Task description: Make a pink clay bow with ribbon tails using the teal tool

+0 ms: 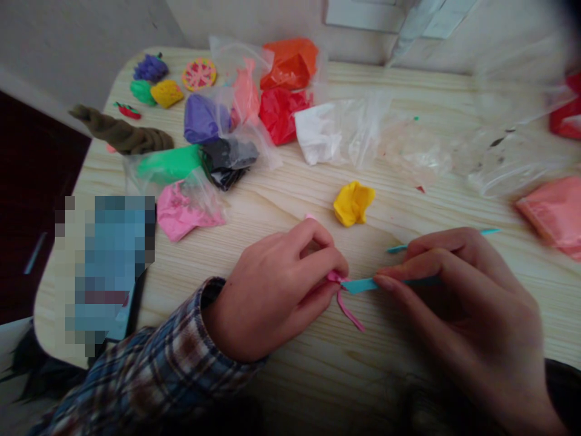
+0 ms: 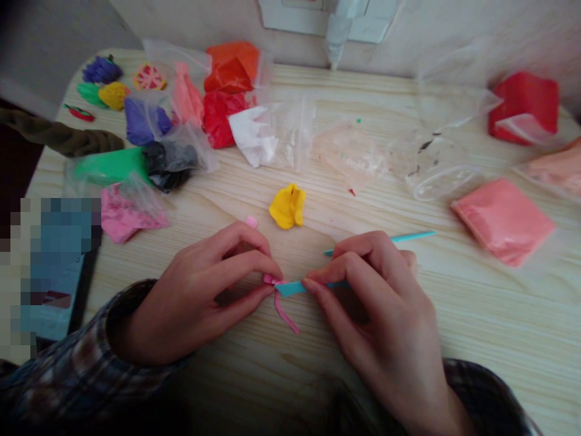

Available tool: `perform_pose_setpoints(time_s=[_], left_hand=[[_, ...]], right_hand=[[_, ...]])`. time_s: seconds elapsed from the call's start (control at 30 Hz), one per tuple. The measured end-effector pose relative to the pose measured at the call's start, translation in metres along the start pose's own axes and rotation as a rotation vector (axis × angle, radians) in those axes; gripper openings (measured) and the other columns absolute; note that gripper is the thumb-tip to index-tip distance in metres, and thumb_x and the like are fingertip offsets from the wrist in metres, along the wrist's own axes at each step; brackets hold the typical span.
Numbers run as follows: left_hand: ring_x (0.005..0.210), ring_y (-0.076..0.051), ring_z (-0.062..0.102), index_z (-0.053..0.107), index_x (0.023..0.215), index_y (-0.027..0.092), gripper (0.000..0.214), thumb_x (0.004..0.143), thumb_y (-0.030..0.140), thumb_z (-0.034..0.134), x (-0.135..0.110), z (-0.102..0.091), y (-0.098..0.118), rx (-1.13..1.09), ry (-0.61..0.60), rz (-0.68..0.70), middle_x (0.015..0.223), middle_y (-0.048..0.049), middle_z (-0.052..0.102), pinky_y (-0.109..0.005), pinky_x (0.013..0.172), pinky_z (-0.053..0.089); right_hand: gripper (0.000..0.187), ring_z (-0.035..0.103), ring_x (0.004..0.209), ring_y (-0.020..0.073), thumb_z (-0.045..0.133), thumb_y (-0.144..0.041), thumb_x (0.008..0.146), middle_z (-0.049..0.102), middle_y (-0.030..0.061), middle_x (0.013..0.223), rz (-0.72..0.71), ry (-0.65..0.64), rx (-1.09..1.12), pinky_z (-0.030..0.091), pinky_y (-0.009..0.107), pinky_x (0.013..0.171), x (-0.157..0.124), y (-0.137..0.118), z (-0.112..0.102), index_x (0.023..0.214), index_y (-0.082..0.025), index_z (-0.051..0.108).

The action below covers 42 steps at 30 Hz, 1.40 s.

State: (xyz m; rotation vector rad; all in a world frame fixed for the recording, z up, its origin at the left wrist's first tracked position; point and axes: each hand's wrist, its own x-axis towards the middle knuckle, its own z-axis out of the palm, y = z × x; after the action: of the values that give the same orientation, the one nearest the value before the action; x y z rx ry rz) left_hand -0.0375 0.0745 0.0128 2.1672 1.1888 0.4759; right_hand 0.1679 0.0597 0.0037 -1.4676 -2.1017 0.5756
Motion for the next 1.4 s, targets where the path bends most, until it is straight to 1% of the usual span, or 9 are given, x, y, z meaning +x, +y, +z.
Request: perform_pose_setpoints(time_s=[0.13, 0.27, 0.43, 0.63, 0.87, 1.0, 1.2, 1.4], left_hand=[[0.079, -0.013, 0.056, 0.063, 0.089, 0.018, 0.01, 0.083, 0.016, 0.055, -0.0003, -0.0005, 0.0011, 0.0, -0.001, 0.003, 0.095, -0.0035, 0.058, -0.024, 0.066, 0.045], [0.08, -0.012, 0.056, 0.063, 0.089, 0.018, 0.01, 0.083, 0.016, 0.055, -0.0005, 0.0, 0.0012, 0.003, 0.001, 0.001, 0.095, -0.0031, 0.058, -0.023, 0.066, 0.045], [0.079, -0.013, 0.056, 0.063, 0.089, 0.018, 0.01, 0.083, 0.017, 0.055, -0.0006, 0.0005, 0.0008, 0.005, 0.003, -0.001, 0.095, -0.0035, 0.058, -0.024, 0.066, 0.045], [0.079, -0.012, 0.056, 0.063, 0.089, 0.018, 0.01, 0.083, 0.016, 0.056, -0.0003, 0.0002, 0.0009, 0.001, 0.008, 0.002, 0.095, -0.003, 0.058, -0.023, 0.066, 0.045], [0.079, -0.012, 0.056, 0.064, 0.089, 0.018, 0.01, 0.083, 0.016, 0.056, -0.0001, -0.0001, 0.0017, 0.002, 0.003, -0.011, 0.095, -0.0033, 0.059, -0.023, 0.066, 0.045], [0.078, -0.013, 0.056, 0.064, 0.089, 0.018, 0.01, 0.083, 0.016, 0.056, -0.0001, -0.0002, 0.0018, -0.005, 0.0, -0.01, 0.094, -0.0034, 0.059, -0.023, 0.065, 0.045], [0.078, -0.012, 0.056, 0.064, 0.089, 0.017, 0.01, 0.082, 0.015, 0.057, -0.0003, 0.0003, 0.0013, -0.014, 0.016, -0.002, 0.093, -0.0034, 0.059, -0.023, 0.065, 0.045], [0.075, -0.012, 0.055, 0.064, 0.086, 0.016, 0.007, 0.083, 0.016, 0.058, 0.0005, 0.0002, 0.0021, -0.02, 0.03, -0.005, 0.09, -0.003, 0.058, -0.022, 0.063, 0.044]], right_hand=[[0.005, 0.053, 0.078, 0.0189, 0.059, -0.028, 0.081, 0.052, 0.0007, 0.082, -0.009, 0.006, -0.004, 0.04, 0.034, 0.065, -0.0014, 0.001, -0.0012, 0.078, -0.027, 0.056], [0.006, 0.052, 0.077, 0.0173, 0.06, -0.03, 0.081, 0.051, 0.0, 0.082, 0.006, 0.02, 0.013, 0.04, 0.033, 0.065, -0.0018, 0.0009, -0.0008, 0.078, -0.026, 0.057], [0.007, 0.053, 0.078, 0.0178, 0.059, -0.03, 0.082, 0.052, 0.0005, 0.083, 0.004, 0.018, 0.001, 0.04, 0.033, 0.064, -0.0003, -0.0002, 0.0008, 0.078, -0.025, 0.057], [0.006, 0.052, 0.078, 0.0178, 0.058, -0.03, 0.083, 0.051, 0.001, 0.084, -0.004, -0.004, -0.009, 0.039, 0.034, 0.065, -0.0026, 0.0015, -0.0025, 0.079, -0.026, 0.056], [0.005, 0.052, 0.078, 0.018, 0.059, -0.03, 0.082, 0.051, 0.0007, 0.083, -0.009, 0.018, 0.002, 0.039, 0.033, 0.064, -0.0013, 0.0008, 0.0003, 0.079, -0.026, 0.057], [0.005, 0.053, 0.08, 0.0187, 0.058, -0.029, 0.083, 0.053, 0.0014, 0.084, -0.004, 0.004, -0.005, 0.04, 0.034, 0.065, -0.0004, 0.0, 0.0004, 0.079, -0.026, 0.057], [0.005, 0.052, 0.079, 0.0168, 0.059, -0.03, 0.082, 0.052, 0.0, 0.084, -0.009, 0.019, -0.017, 0.039, 0.033, 0.065, -0.0025, 0.0023, -0.001, 0.08, -0.025, 0.057], [0.005, 0.052, 0.077, 0.0176, 0.059, -0.03, 0.082, 0.052, 0.0013, 0.083, 0.051, 0.06, 0.061, 0.04, 0.032, 0.061, -0.0023, 0.0036, -0.0047, 0.079, -0.026, 0.058]])
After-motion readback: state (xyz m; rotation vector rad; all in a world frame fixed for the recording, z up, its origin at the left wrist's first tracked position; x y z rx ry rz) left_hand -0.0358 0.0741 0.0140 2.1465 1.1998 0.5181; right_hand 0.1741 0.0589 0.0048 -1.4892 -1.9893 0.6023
